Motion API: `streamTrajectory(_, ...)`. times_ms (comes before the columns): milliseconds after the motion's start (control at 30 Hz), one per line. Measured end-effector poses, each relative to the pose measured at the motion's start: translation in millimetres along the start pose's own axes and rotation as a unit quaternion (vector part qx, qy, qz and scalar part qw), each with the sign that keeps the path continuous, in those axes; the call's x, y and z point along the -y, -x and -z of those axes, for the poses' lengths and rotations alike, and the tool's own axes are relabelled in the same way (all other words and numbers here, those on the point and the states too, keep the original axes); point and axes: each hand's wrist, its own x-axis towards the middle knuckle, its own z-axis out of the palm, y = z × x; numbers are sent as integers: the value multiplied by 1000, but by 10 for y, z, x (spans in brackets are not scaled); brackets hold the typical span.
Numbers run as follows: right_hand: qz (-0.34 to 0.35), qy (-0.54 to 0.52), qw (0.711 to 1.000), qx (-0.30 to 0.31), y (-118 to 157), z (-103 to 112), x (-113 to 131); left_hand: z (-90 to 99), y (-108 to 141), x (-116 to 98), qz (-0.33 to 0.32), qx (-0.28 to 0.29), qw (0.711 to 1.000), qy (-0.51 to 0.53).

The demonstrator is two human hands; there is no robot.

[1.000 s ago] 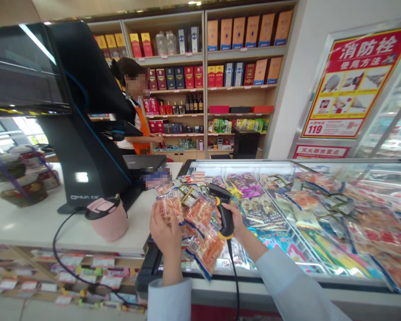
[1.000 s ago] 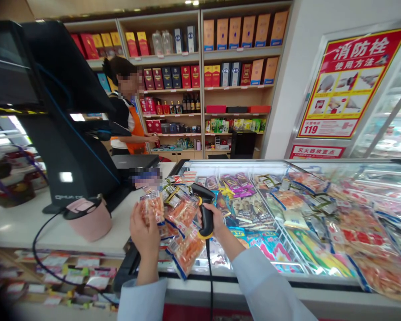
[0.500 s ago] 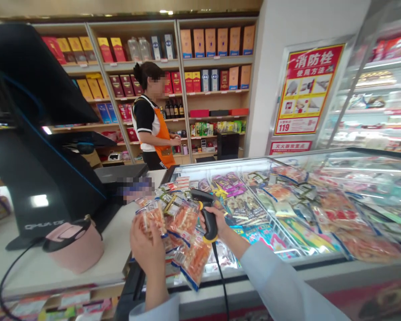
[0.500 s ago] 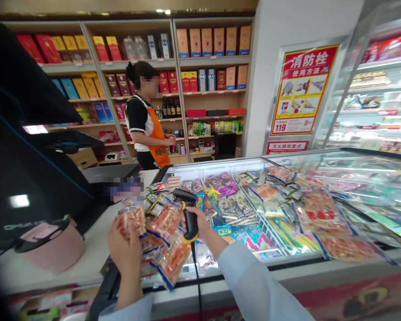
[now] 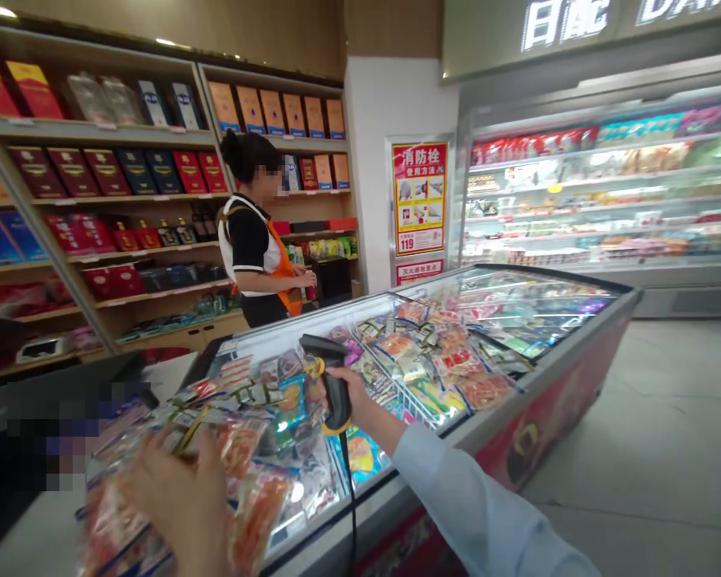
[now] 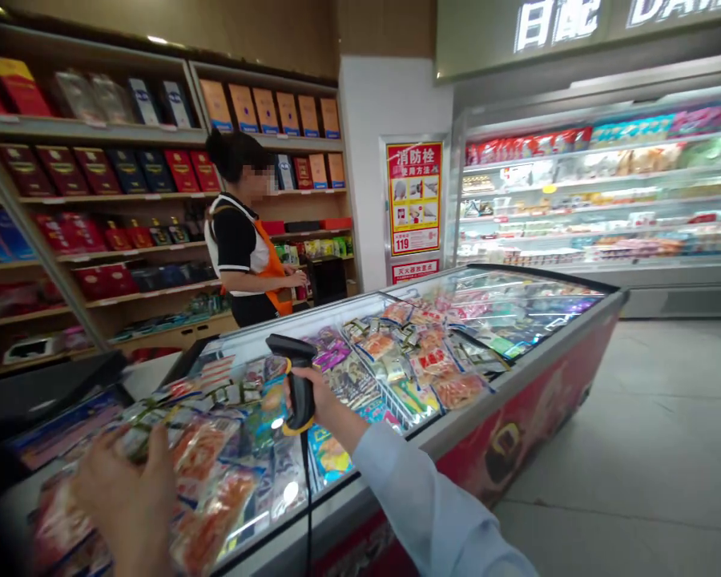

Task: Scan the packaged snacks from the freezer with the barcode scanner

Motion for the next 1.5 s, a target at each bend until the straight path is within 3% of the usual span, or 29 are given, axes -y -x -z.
streamTrajectory(133, 61, 1, 997, -51, 317, 415, 448, -512, 222, -587, -111, 54, 991, 53)
streamTrajectory(300, 124, -2, 984, -130, 740, 981, 776, -1342, 669, -1089, -158, 151, 970, 106)
streamTrajectory(467, 143, 29, 968, -205, 1058, 1444, 845, -2081, 1160, -1335, -173, 257, 949, 63)
streamTrajectory(600, 173, 56, 951, -251, 1137, 1659, 841, -2406, 1389, -1349, -152, 314, 937, -33)
streamTrajectory(833, 172, 35, 943, -281, 1140, 1753, 833, -2727, 1447, -1289, -200, 361, 910, -34)
streamTrajectory(1067, 162, 56, 936, -306, 1146, 1768, 799, -3060, 1384, -1196, -136, 427, 893, 26)
streamTrajectory(1167, 160, 71, 934, -310, 1148, 1761, 803, -3033, 1388, -1203, -139, 447, 883, -33)
streamTrajectory(1333, 158, 84, 937, -301, 1149, 1735, 819, -2787, 1386, -1338, -114, 412, 894, -138)
streamTrajectory(1500, 153, 79, 938, -299, 1152, 1710, 814, -2688, 1338, -1326, -110, 396, 909, -69)
